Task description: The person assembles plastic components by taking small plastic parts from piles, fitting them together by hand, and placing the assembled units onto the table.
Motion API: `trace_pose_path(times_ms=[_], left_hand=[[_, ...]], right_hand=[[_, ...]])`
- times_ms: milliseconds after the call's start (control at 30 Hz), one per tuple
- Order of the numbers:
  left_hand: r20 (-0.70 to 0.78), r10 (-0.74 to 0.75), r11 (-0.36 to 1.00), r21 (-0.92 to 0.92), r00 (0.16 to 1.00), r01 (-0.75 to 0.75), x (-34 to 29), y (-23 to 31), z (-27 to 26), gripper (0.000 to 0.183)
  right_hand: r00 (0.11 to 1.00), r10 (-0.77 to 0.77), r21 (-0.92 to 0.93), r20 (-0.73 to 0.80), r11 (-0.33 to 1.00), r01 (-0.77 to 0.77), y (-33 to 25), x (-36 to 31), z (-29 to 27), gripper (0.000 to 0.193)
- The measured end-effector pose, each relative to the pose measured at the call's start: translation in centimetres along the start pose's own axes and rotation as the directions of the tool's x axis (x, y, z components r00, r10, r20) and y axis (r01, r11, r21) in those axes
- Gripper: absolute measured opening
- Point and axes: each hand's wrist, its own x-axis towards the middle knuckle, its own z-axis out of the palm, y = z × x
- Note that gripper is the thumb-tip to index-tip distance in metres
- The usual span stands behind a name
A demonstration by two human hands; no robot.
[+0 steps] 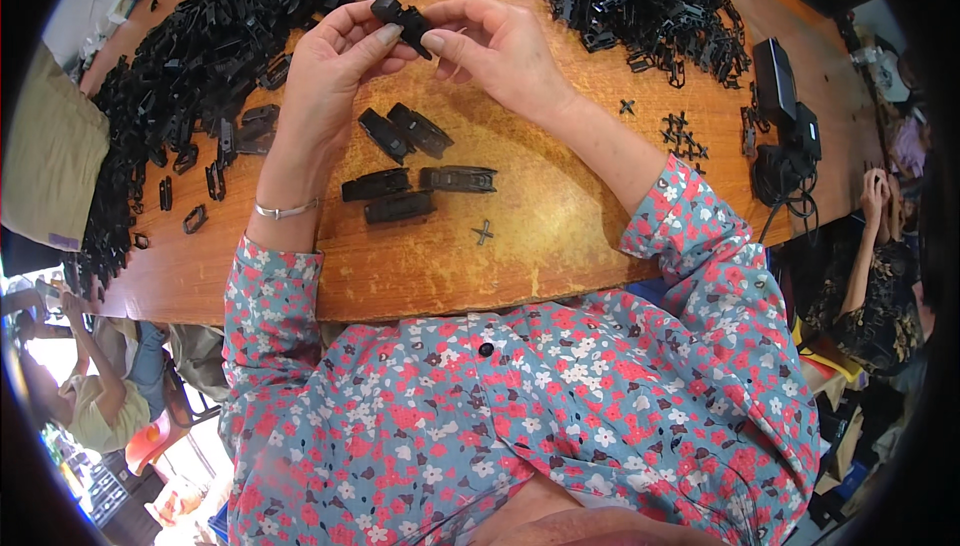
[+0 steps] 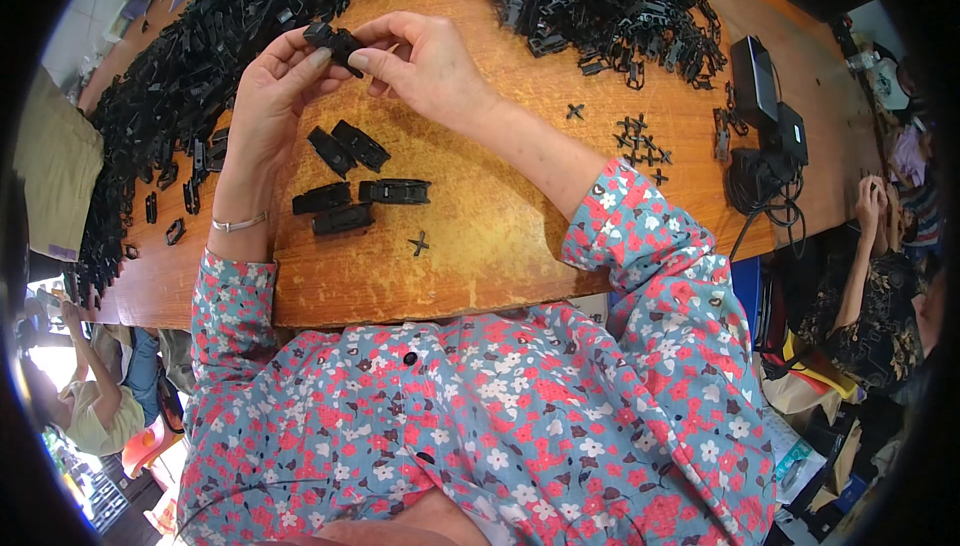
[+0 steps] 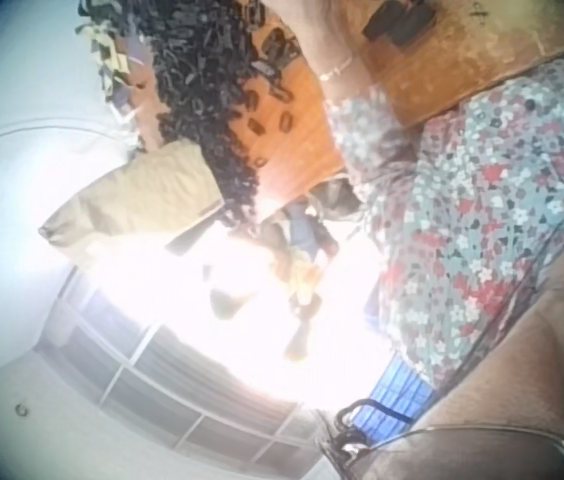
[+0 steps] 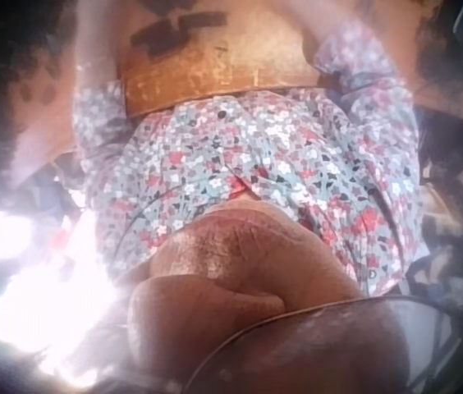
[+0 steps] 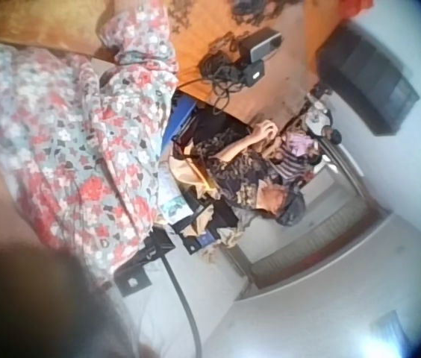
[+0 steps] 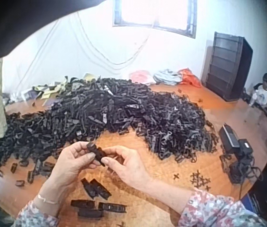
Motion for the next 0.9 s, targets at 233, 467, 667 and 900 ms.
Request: trace_pose_path(times_ms=[233,467,667,900], left_hand=[[-0.007,0.019,1.0,-0.001,1.0,-0.019,-0.4,-0.7,0.3,0.031],[-0.025,0.219,0.951,0.228,0.975,-0.208,-1.5,-0.7,3.1,0.033],[0.002,0.298,0.887,0.369,0.955,-0.277,-1.6,-0.4,2.8,0.027],[-0.013,0.262,0.919,0.308,0.965,-0.246,-1.3,-0.8,2.9,0.023]], right_hand=[[0.986,-0.167,-0.28,0.005,0.946,0.162,0.5,0.2,-0.2,0.028],[0.977,-0.205,-0.528,-0.066,0.838,0.14,0.8,0.2,0.1,0.037],[0.99,-0.136,-0.45,-0.049,0.887,0.099,0.7,0.0,0.4,0.047],[0.998,-0.035,-0.097,0.048,0.994,0.04,0.1,-0.4,1.2,0.04]])
